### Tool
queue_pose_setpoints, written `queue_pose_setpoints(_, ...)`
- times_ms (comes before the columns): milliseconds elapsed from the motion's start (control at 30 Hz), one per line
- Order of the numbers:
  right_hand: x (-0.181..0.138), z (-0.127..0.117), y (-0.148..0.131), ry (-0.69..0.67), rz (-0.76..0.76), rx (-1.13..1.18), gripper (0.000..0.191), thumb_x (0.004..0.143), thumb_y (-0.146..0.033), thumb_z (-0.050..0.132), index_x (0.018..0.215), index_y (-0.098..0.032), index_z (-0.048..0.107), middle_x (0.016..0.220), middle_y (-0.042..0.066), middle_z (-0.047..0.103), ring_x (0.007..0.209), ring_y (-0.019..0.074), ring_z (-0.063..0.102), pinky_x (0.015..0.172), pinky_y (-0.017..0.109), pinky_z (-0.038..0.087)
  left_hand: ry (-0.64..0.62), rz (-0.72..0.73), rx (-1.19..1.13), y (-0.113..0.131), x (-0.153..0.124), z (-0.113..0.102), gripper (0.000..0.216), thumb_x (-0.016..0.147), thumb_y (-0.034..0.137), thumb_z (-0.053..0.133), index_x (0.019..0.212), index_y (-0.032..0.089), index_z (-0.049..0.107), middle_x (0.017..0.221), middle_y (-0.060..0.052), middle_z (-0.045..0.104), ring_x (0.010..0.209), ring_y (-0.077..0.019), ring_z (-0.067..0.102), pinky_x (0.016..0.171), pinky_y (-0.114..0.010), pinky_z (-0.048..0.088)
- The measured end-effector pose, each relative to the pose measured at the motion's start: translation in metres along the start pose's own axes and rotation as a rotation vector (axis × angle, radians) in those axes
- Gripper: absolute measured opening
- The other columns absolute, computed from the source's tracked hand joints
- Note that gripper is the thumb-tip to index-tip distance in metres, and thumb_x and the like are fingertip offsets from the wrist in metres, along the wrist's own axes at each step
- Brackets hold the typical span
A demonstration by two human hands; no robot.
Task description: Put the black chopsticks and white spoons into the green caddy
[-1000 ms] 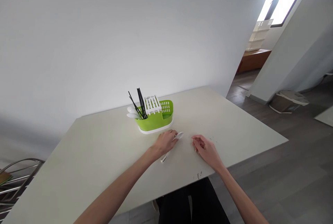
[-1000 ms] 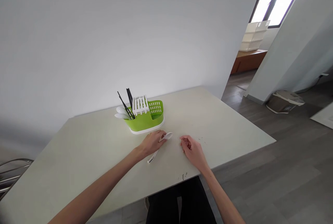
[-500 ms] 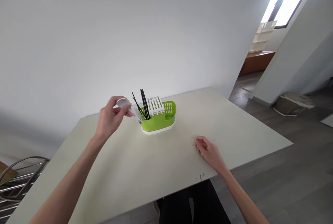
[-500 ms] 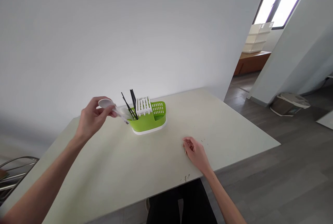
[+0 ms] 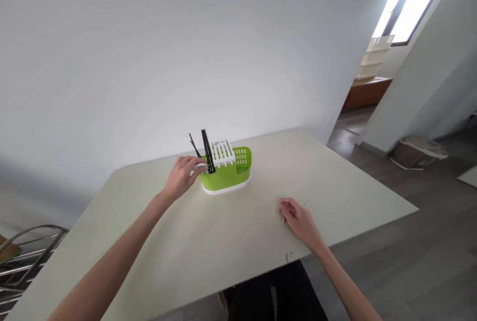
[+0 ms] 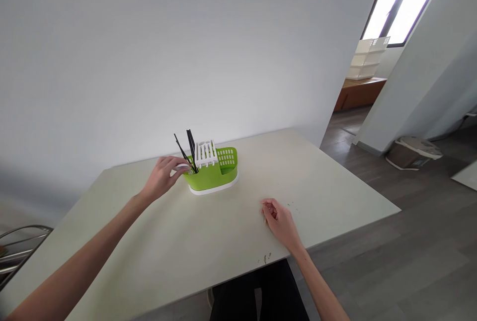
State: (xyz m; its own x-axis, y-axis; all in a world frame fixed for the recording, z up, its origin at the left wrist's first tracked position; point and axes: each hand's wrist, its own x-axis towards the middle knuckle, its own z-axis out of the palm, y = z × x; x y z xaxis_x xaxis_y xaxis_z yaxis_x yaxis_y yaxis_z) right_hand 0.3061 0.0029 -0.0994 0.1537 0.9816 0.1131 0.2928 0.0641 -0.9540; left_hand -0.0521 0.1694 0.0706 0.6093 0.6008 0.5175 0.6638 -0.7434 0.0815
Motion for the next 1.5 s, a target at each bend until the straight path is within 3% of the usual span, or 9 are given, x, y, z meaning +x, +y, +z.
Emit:
queue_pose_setpoints(433, -0.001, 0.0, -0.001, -0.009, 0.005, -0.018, 0.044, 0.102, -0.062, 0.049, 0.112, -0.022, 0.065, 0.086, 0.006, 0.071, 0.067, 0.0191, 0.064, 0.065, 0.032, 0.051, -0.159, 0.047, -0.027, -0.014, -0.01, -0.01, 0.033, 0.108, 0.042, 0.045, 0.128, 0.032, 0.068, 0.126, -0.005, 0.076, 0.129, -0.0263, 0.061, 0.113, -0.049, 0.041)
queue_pose_setpoints(567, -0.001, 0.0, 0.002, -0.017, -0.002, -0.036, 0.044, 0.103, -0.062, 0.049, 0.112, -0.022, 0.065, 0.086, 0.005, 0.071, 0.067, 0.0188, 0.063, 0.065, 0.032, 0.051, -0.083, 0.003, -0.032, -0.014, -0.026, -0.02, 0.05, 0.102, 0.049, 0.057, 0.148, 0.032, 0.054, 0.145, -0.007, 0.067, 0.14, -0.0293, 0.055, 0.12, -0.053, 0.038)
queue_pose_setpoints(700, 0.001, 0.001, 0.002, -0.014, -0.016, -0.066, 0.042, 0.102, -0.06, 0.051, 0.111, -0.022, 0.066, 0.084, 0.005, 0.072, 0.066, 0.0189, 0.063, 0.066, 0.032, 0.052, 0.053, -0.137, -0.033, -0.013, -0.063, -0.023, 0.065, 0.097, 0.051, 0.064, 0.156, 0.031, 0.043, 0.161, -0.01, 0.051, 0.147, -0.0311, 0.048, 0.123, -0.055, 0.036)
queue_pose_setpoints(833, 0.008, 0.01, -0.007, -0.018, -0.056, -0.141, 0.037, 0.102, -0.054, 0.049, 0.111, -0.022, 0.066, 0.092, 0.007, 0.074, 0.067, 0.0191, 0.066, 0.067, 0.034, 0.055, 0.186, -0.397, -0.076, -0.008, -0.117, -0.003, 0.059, 0.099, 0.05, 0.059, 0.151, 0.027, 0.044, 0.16, -0.014, 0.049, 0.146, -0.033, 0.049, 0.118, -0.055, 0.043)
queue_pose_setpoints(933, 0.018, 0.027, -0.026, -0.008, -0.196, -0.264, 0.035, 0.103, -0.045, 0.045, 0.124, -0.022, 0.063, 0.123, 0.012, 0.071, 0.083, 0.0203, 0.071, 0.072, 0.035, 0.058, 0.181, -0.559, -0.109, -0.006, -0.155, 0.016, 0.053, 0.1, 0.052, 0.055, 0.146, 0.025, 0.048, 0.155, -0.015, 0.054, 0.139, -0.034, 0.055, 0.104, -0.051, 0.054)
queue_pose_setpoints(1033, 0.036, 0.05, -0.052, -0.013, -0.35, -0.425, 0.05, 0.103, -0.032, 0.039, 0.152, -0.024, 0.046, 0.156, 0.014, 0.051, 0.094, 0.0194, 0.072, 0.075, 0.034, 0.059, 0.108, -0.678, -0.17, -0.007, -0.18, 0.027, 0.051, 0.099, 0.054, 0.054, 0.14, 0.024, 0.053, 0.152, -0.014, 0.056, 0.132, -0.0335, 0.059, 0.077, -0.038, 0.059)
queue_pose_setpoints(1167, 0.064, 0.085, -0.079, -0.066, -0.4, -0.725, 0.07, 0.102, -0.023, 0.036, 0.169, -0.022, 0.018, 0.171, 0.017, 0.03, 0.101, 0.0236, 0.071, 0.071, 0.034, 0.058, 0.125, -0.812, -0.209, -0.013, -0.191, 0.028, 0.047, 0.095, 0.056, 0.055, 0.129, 0.023, 0.061, 0.136, -0.012, 0.068, 0.118, -0.0304, 0.067, 0.076, -0.037, 0.059)
queue_pose_setpoints(1300, 0.081, 0.106, -0.078, -0.142, -0.328, -0.968, 0.076, 0.097, -0.014, 0.045, 0.169, -0.018, 0.019, 0.168, 0.02, 0.034, 0.118, 0.0302, 0.065, 0.074, 0.033, 0.057, 0.167, -0.838, -0.206, -0.014, -0.191, 0.027, 0.038, 0.093, 0.052, 0.056, 0.114, 0.023, 0.067, 0.123, -0.01, 0.073, 0.112, -0.0283, 0.07, 0.08, -0.038, 0.059)
queue_pose_setpoints(1500, 0.089, 0.101, -0.057, -0.114, -0.313, -1.184, 0.083, 0.09, -0.005, 0.045, 0.168, -0.02, 0.02, 0.161, 0.02, 0.044, 0.102, 0.0288, 0.063, 0.069, 0.035, 0.055, 0.171, -0.794, -0.219, -0.008, -0.189, 0.029, 0.029, 0.091, 0.045, 0.056, 0.105, 0.024, 0.071, 0.118, -0.009, 0.073, 0.107, -0.0263, 0.069, 0.073, -0.034, 0.057)
